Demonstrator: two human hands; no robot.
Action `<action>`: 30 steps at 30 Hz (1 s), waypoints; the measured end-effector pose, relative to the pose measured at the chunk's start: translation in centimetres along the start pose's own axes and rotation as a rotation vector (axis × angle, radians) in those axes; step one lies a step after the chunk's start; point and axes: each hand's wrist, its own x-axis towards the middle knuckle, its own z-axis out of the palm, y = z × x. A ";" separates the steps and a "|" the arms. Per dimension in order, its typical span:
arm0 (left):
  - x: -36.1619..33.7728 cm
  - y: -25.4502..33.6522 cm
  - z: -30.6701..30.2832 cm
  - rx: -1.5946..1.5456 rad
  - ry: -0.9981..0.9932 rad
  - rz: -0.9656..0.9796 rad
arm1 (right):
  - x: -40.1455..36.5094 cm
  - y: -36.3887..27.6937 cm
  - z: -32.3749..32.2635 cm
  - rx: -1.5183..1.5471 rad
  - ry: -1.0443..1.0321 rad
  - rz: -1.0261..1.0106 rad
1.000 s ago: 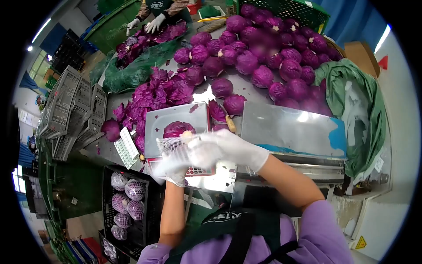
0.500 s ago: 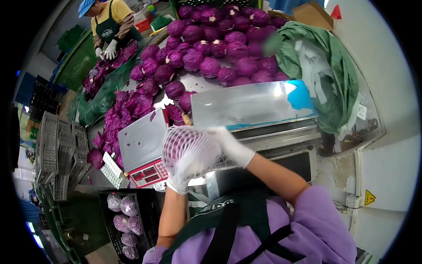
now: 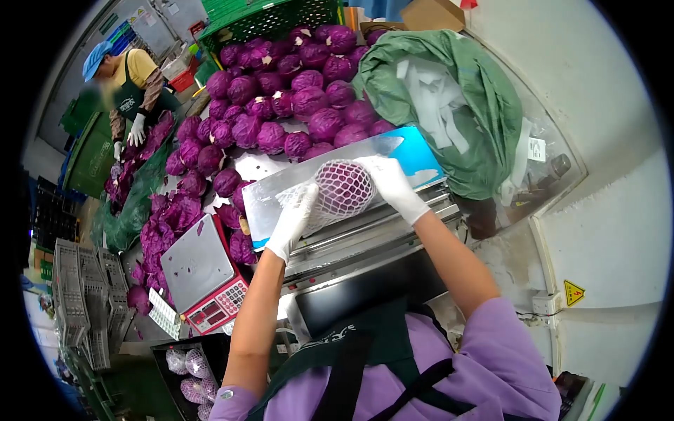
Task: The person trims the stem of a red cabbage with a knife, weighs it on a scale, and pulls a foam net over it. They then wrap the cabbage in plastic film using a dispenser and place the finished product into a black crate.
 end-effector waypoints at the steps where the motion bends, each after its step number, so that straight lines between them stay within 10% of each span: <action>1: 0.9 -1.5 0.1 0.019 -0.070 -0.034 | 0.0 0.7 -0.3 -0.087 -0.005 -0.040; 10: -1.7 -0.9 -5.6 0.147 -0.132 -0.075 | -0.1 0.1 -7.1 -0.045 0.064 0.233; 13: -7.5 -0.2 -9.3 0.911 -0.026 0.338 | -4.4 -1.7 -12.2 -0.495 -0.044 -0.031; 15: -9.8 -1.0 -11.9 1.274 -0.333 0.515 | -6.7 -2.3 -14.1 -1.235 -0.392 -0.597; 18: -10.2 -0.9 -12.5 1.476 -0.543 0.611 | -7.8 -1.1 -14.9 -1.501 -0.696 -0.722; 24: -7.4 -2.2 -9.0 1.459 -0.498 0.626 | -5.7 -0.5 -12.1 -1.417 -0.714 -0.868; 30: -12.9 -0.9 -7.6 0.722 0.051 0.315 | -10.1 -0.1 -12.2 -0.447 -0.142 -0.269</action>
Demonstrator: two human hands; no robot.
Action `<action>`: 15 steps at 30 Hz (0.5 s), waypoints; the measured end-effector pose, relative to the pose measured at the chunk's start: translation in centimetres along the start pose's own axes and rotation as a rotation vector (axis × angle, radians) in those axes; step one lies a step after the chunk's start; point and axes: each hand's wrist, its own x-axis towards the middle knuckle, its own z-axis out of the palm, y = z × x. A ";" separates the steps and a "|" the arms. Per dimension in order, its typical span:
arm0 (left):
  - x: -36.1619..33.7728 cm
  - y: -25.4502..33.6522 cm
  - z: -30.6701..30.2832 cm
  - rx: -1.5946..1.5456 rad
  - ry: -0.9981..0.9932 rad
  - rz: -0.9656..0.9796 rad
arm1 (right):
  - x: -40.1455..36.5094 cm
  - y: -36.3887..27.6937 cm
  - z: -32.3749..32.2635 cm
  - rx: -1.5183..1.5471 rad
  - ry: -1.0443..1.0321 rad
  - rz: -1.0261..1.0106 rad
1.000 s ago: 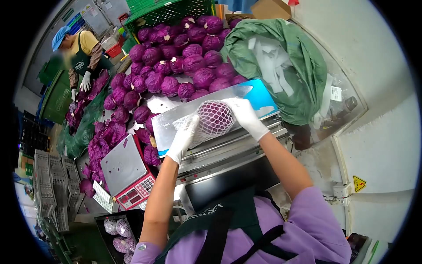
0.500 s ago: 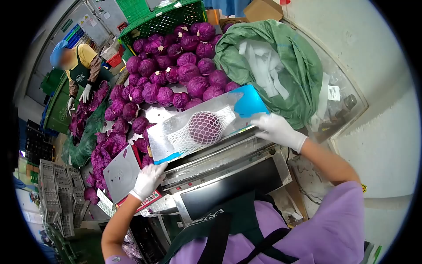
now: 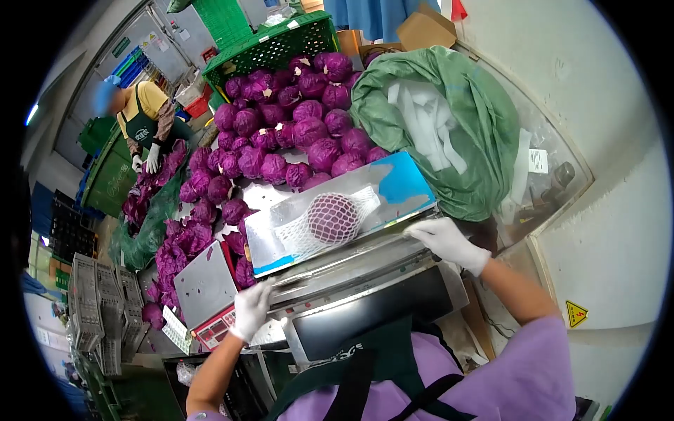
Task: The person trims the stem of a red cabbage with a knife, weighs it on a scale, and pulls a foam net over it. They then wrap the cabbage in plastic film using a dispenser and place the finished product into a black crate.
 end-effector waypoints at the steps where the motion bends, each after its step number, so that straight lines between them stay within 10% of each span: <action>1: -0.4 2.5 -2.0 -0.113 -0.017 -0.121 | 0.0 -2.7 -2.1 0.164 -0.018 0.287; 2: -0.5 5.4 -4.2 -0.227 -0.036 -0.243 | -0.1 -5.6 -4.3 0.328 -0.037 0.576; 5: 1.7 9.6 -6.9 -0.597 0.304 -0.023 | 1.3 -8.9 -7.6 0.370 0.198 0.327; 7: 5.6 9.2 -5.5 -0.696 0.431 -0.325 | 4.8 -8.7 -5.7 0.430 0.367 0.244; 10: 14.0 4.1 -0.9 -0.909 0.444 -0.236 | 10.5 -4.5 -1.5 0.409 0.257 -0.022; 12: 16.8 0.5 2.5 -0.912 0.072 -0.444 | 12.2 -0.7 1.6 0.184 -0.152 0.021; 15: 15.3 -0.1 8.0 -0.625 -0.378 -0.165 | 12.4 0.4 5.0 0.304 -0.514 0.023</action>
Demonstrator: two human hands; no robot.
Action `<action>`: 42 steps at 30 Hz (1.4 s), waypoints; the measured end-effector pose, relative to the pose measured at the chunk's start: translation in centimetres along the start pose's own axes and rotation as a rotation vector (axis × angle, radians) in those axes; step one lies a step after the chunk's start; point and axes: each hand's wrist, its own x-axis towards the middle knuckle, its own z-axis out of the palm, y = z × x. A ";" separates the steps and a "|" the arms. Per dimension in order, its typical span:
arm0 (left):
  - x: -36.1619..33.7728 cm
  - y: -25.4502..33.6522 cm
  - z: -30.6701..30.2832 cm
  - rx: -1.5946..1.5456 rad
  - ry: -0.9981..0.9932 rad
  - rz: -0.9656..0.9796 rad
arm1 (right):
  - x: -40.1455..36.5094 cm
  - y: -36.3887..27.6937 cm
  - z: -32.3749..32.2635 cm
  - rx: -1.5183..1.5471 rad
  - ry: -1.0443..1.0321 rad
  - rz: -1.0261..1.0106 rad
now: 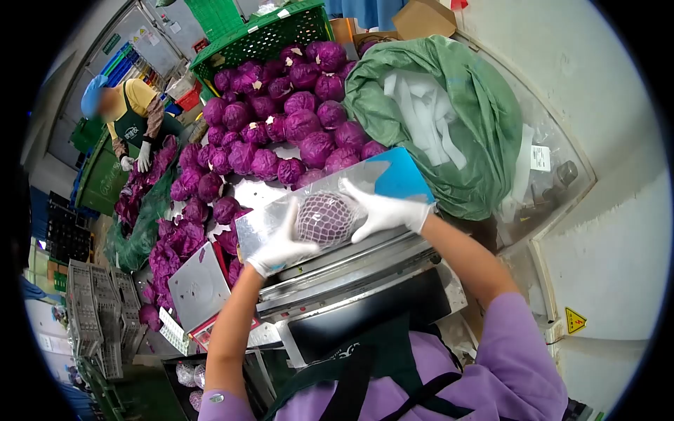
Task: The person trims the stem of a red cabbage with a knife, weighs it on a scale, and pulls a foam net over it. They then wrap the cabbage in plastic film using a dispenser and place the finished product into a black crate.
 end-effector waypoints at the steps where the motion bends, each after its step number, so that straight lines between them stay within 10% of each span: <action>1: -0.3 2.2 0.9 0.102 -0.035 0.032 | 0.6 0.7 0.9 0.052 -0.020 -0.028; 9: -8.3 8.6 2.2 -0.327 -0.010 -0.301 | -4.7 -5.6 6.2 0.355 -0.010 0.123; 11: -11.9 5.7 3.3 -0.453 -0.095 -0.462 | -8.2 -9.1 7.6 0.733 -0.200 0.568; 17: -15.1 4.4 7.2 -1.337 -0.401 -1.055 | -12.7 -2.2 14.5 0.943 -0.288 1.002; 23: -21.6 1.2 5.7 -1.500 -0.363 -0.780 | -16.6 -3.5 13.3 1.116 -0.069 0.806; 26: -26.6 0.5 5.3 -1.063 -0.081 -0.546 | -19.6 -2.8 13.2 0.234 -0.034 0.419; 28: -28.8 -1.0 6.4 -0.534 0.025 -0.608 | -20.2 -3.0 13.4 0.135 0.170 0.323; 31: -29.2 -1.8 8.3 -0.573 0.434 -0.649 | -19.2 -4.4 13.2 0.018 0.541 0.134; 36: -27.5 -0.9 10.2 -0.871 0.811 -0.354 | -13.6 -5.2 15.0 0.415 0.695 0.340; 42: -29.9 0.1 8.7 -0.986 1.087 -0.330 | -11.3 -3.9 17.9 0.077 0.839 0.269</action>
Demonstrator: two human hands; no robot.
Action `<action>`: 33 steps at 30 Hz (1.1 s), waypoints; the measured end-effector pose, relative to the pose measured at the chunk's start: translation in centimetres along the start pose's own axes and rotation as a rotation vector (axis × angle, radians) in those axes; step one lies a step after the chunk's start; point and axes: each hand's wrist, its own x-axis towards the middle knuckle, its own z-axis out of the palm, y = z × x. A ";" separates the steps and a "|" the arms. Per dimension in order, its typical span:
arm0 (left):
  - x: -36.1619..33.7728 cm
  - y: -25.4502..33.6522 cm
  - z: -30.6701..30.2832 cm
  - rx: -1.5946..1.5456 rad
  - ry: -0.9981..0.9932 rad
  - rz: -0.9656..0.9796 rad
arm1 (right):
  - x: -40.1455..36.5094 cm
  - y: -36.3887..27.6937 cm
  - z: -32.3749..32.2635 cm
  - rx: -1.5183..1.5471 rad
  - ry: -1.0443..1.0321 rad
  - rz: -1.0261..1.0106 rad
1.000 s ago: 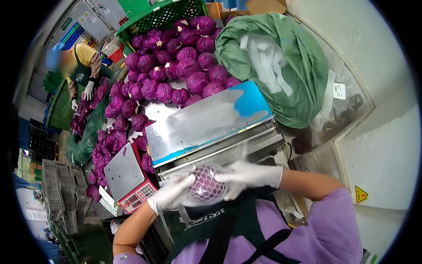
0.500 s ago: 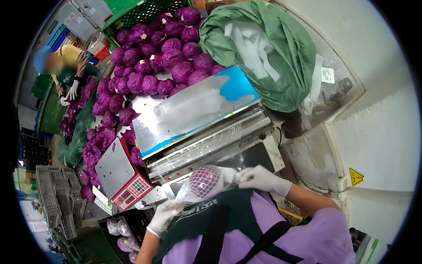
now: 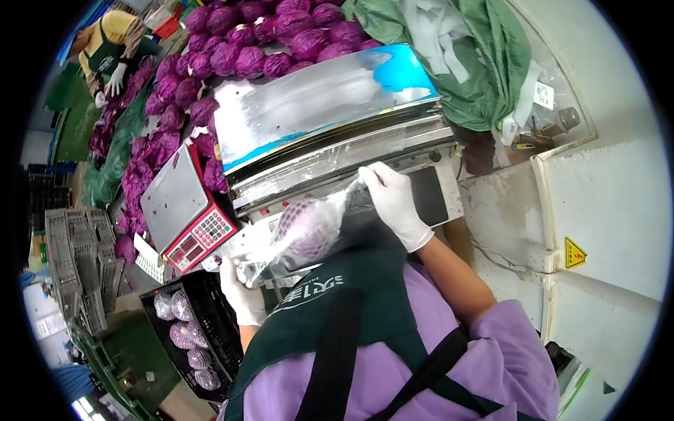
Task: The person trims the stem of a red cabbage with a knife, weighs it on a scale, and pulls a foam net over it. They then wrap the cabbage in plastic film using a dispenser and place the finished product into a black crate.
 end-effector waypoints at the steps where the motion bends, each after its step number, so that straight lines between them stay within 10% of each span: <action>1: -0.2 0.5 -2.1 -0.073 -0.031 -0.028 | -0.6 0.4 0.2 -0.049 -0.017 0.038; 8: 3.7 -4.0 -9.2 0.047 0.382 -0.136 | -2.4 3.2 3.3 -0.335 -0.221 0.019; 10: 7.1 -7.0 -8.0 0.341 0.388 0.045 | -2.2 4.9 5.4 -0.716 -0.288 -0.336; 13: 10.5 -10.5 -6.4 0.525 0.236 0.187 | -2.5 4.9 9.0 -0.897 -0.337 -0.711; 17: 12.9 -11.5 -5.8 0.871 0.004 0.280 | -4.0 5.2 13.6 -0.772 -0.424 -0.600; 23: 7.1 -3.1 -0.1 -0.022 0.048 -0.082 | -5.7 1.1 16.3 -0.192 -0.607 -0.902; 27: 6.0 2.7 -0.8 0.383 -0.820 -0.150 | -4.9 -5.0 15.6 0.004 -0.654 -1.173; 29: 4.3 2.6 -0.2 0.440 -1.035 0.130 | -4.3 -8.8 13.8 -0.131 -0.741 -1.326; 33: 1.1 8.0 2.2 0.314 -0.993 -0.828 | -0.8 -13.5 9.7 -0.389 -0.798 -1.254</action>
